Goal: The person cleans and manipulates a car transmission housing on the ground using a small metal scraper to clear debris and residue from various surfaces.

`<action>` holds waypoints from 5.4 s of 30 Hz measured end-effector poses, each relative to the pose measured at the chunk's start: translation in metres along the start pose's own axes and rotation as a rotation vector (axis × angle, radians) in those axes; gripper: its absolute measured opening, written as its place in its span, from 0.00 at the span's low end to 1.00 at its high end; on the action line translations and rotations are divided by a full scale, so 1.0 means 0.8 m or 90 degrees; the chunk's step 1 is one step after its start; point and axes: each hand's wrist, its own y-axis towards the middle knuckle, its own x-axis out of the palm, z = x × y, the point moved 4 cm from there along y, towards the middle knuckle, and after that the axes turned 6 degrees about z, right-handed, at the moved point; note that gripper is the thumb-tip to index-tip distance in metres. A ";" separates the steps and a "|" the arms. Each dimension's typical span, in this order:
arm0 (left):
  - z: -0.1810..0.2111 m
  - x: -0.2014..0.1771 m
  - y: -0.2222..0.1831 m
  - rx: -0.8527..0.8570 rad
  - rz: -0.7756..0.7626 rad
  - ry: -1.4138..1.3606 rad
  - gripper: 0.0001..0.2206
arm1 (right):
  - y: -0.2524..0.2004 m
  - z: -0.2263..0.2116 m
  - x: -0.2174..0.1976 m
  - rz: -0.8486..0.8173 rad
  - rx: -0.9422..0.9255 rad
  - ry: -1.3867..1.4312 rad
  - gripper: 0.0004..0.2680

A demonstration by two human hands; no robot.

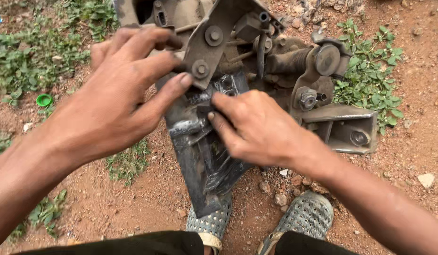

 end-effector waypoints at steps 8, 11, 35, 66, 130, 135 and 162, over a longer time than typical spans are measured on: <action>-0.004 -0.005 0.007 0.000 -0.008 0.035 0.15 | -0.022 0.032 0.013 -0.053 -0.034 0.017 0.04; -0.002 -0.004 0.008 -0.005 -0.004 0.042 0.16 | -0.017 0.032 0.009 0.095 -0.068 -0.012 0.07; 0.011 -0.009 0.007 0.016 -0.002 0.036 0.15 | -0.014 0.001 0.000 0.072 -0.050 -0.021 0.06; 0.028 -0.033 -0.007 0.008 0.043 -0.012 0.16 | -0.033 -0.027 0.003 -0.075 -0.326 -0.404 0.08; 0.028 -0.023 -0.013 0.121 0.069 0.003 0.15 | -0.096 0.069 0.072 0.252 -0.329 -0.031 0.08; 0.029 -0.014 -0.013 0.134 0.066 0.002 0.15 | -0.102 0.062 0.069 0.249 -0.308 -0.038 0.10; 0.009 -0.007 -0.036 0.102 0.054 -0.003 0.16 | -0.107 0.056 0.078 0.268 -0.233 0.027 0.09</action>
